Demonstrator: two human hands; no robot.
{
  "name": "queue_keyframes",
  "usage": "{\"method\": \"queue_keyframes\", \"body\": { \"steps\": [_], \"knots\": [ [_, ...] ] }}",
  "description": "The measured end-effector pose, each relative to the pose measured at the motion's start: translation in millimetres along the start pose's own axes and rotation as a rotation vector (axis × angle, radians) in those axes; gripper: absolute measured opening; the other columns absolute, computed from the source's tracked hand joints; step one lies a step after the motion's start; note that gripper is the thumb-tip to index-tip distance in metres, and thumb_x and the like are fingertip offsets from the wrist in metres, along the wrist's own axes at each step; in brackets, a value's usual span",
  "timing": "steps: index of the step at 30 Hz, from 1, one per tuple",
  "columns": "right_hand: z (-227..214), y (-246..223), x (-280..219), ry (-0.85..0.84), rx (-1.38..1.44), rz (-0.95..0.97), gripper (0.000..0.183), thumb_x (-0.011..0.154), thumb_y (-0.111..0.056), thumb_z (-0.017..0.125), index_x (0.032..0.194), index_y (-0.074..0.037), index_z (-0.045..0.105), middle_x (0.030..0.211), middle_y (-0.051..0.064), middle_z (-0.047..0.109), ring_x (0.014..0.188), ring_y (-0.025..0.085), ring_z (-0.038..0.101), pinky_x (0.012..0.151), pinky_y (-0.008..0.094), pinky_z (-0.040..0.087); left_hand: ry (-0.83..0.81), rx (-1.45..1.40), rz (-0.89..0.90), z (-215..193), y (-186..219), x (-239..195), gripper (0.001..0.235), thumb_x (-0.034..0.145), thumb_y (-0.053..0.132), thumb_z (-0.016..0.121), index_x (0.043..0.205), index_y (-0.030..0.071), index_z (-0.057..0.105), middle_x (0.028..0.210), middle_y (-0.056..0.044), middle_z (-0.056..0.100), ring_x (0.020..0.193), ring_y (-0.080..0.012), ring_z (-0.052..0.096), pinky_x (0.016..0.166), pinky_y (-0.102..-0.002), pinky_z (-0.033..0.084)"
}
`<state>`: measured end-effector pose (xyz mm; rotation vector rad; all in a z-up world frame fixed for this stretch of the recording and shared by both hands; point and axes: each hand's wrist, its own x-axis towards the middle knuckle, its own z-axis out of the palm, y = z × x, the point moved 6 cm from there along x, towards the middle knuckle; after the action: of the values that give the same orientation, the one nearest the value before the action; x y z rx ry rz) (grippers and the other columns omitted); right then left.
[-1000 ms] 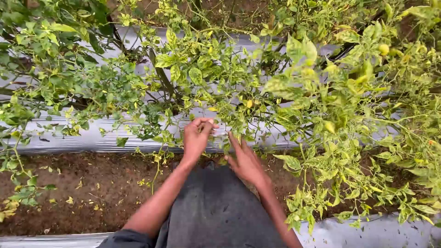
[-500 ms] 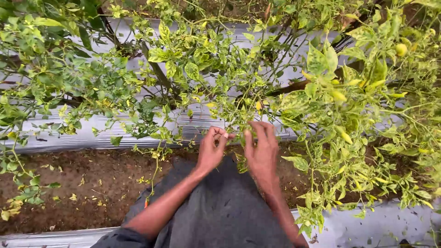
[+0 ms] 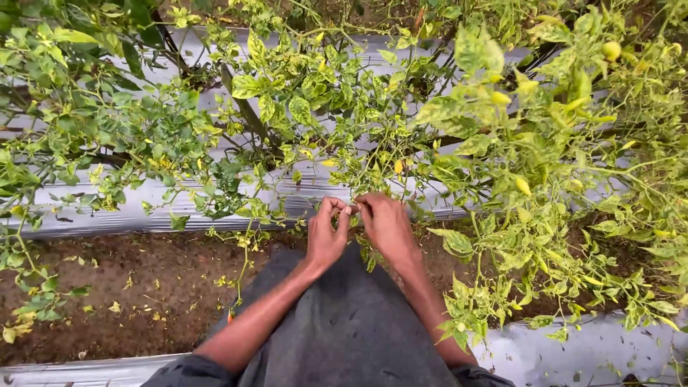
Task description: Picking ripe chilies from plants in a field by hand
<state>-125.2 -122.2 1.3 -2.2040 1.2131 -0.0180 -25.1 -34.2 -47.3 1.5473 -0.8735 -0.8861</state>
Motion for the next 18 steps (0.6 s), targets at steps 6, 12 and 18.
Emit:
{"method": "queue_keyframes", "body": {
  "steps": [6, 12, 18],
  "knots": [
    [-17, -35, -6, -0.034, -0.109, -0.012, 0.023, 0.100, -0.002, 0.057, 0.120, -0.001, 0.070, 0.085, 0.019, 0.073, 0.067, 0.022, 0.073, 0.067, 0.037, 0.061, -0.021, 0.081, 0.040, 2, 6, 0, 0.005, 0.101, 0.001, 0.054, 0.103, 0.006, 0.056, 0.102, -0.023, 0.078, 0.084, -0.0323, 0.077, 0.067, -0.041, 0.056],
    [-7, 4, 12, 0.135, -0.007, -0.041, 0.017, 0.099, 0.000, 0.059, 0.106, -0.003, 0.074, 0.075, 0.017, 0.071, 0.061, 0.024, 0.070, 0.058, 0.032, 0.057, -0.020, 0.055, 0.035, 2, 3, 0, 0.009, 0.102, -0.001, 0.051, 0.105, 0.005, 0.056, 0.101, -0.019, 0.079, 0.069, -0.0229, 0.072, 0.063, -0.038, 0.056],
    [-19, -7, 2, -0.077, 1.093, 0.246, 0.065, 0.110, -0.052, 0.026, 0.131, 0.001, 0.058, 0.053, -0.004, 0.047, 0.035, 0.005, 0.037, 0.031, 0.019, 0.033, -0.017, 0.064, 0.015, -3, 4, 1, 0.006, 0.103, 0.000, 0.051, 0.103, 0.005, 0.055, 0.097, -0.015, 0.080, 0.059, -0.0197, 0.069, 0.055, -0.032, 0.051]
  ]
}}
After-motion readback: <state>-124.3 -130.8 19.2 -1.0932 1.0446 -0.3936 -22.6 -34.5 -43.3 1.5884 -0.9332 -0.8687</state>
